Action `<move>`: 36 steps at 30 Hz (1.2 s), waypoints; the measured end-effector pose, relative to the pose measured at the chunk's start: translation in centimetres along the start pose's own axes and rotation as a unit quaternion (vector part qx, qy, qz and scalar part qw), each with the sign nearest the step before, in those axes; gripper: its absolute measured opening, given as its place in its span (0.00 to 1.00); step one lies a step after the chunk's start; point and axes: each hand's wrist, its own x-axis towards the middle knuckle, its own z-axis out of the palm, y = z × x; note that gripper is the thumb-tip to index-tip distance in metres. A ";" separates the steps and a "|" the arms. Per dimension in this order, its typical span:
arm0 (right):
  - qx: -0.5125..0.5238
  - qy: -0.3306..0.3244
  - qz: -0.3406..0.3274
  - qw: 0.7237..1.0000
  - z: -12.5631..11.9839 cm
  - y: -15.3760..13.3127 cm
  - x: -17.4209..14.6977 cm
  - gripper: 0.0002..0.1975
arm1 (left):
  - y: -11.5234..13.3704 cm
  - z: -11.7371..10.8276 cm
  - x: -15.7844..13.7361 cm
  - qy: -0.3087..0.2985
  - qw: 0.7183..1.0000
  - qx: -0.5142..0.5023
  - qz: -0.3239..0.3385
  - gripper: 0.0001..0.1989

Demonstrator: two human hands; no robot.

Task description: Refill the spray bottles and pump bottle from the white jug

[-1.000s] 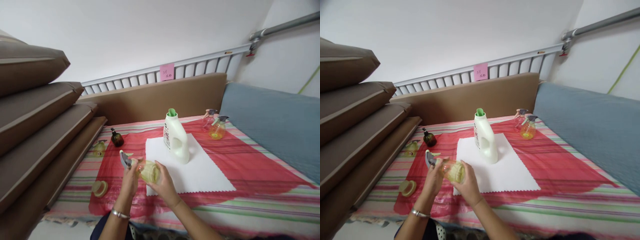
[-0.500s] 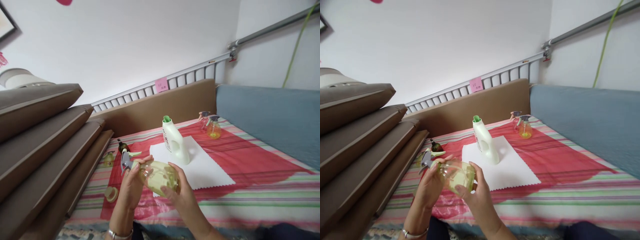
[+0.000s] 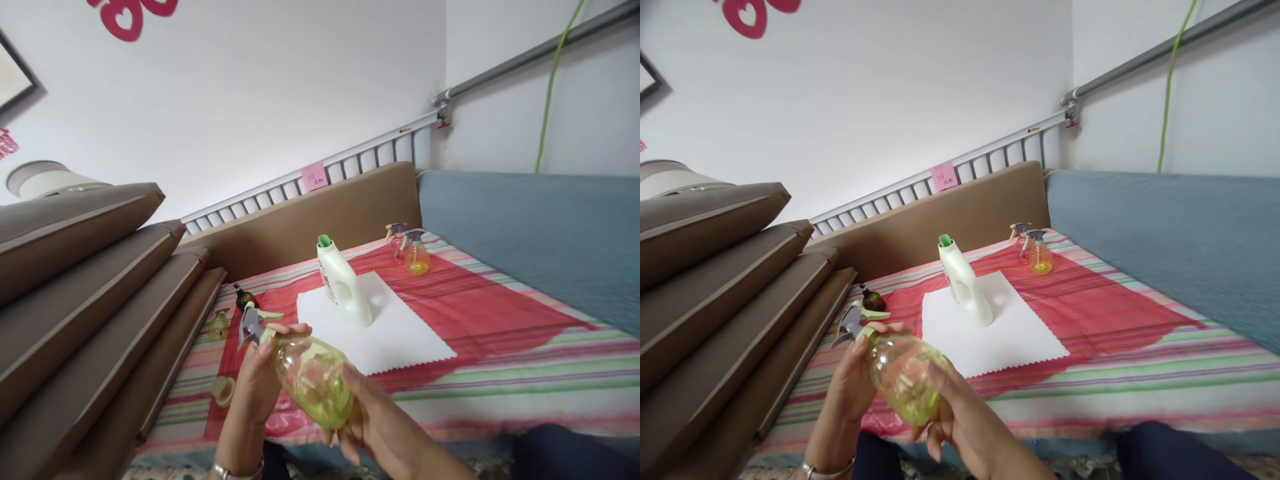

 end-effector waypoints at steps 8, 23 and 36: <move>0.134 -0.013 0.152 0.979 0.4 0.1 0.7 0.34 | -0.1 -0.6 -0.1 0.022 1.000 -0.013 -0.002 0.13; -0.174 0.083 -0.110 0.975 -0.6 2.5 1.2 0.39 | -0.9 0.7 0.0 0.136 0.987 -0.066 0.050 0.13; -0.251 0.089 -0.219 0.939 -0.8 2.6 0.9 0.38 | -0.3 1.6 -0.1 0.154 0.986 -0.019 0.056 0.14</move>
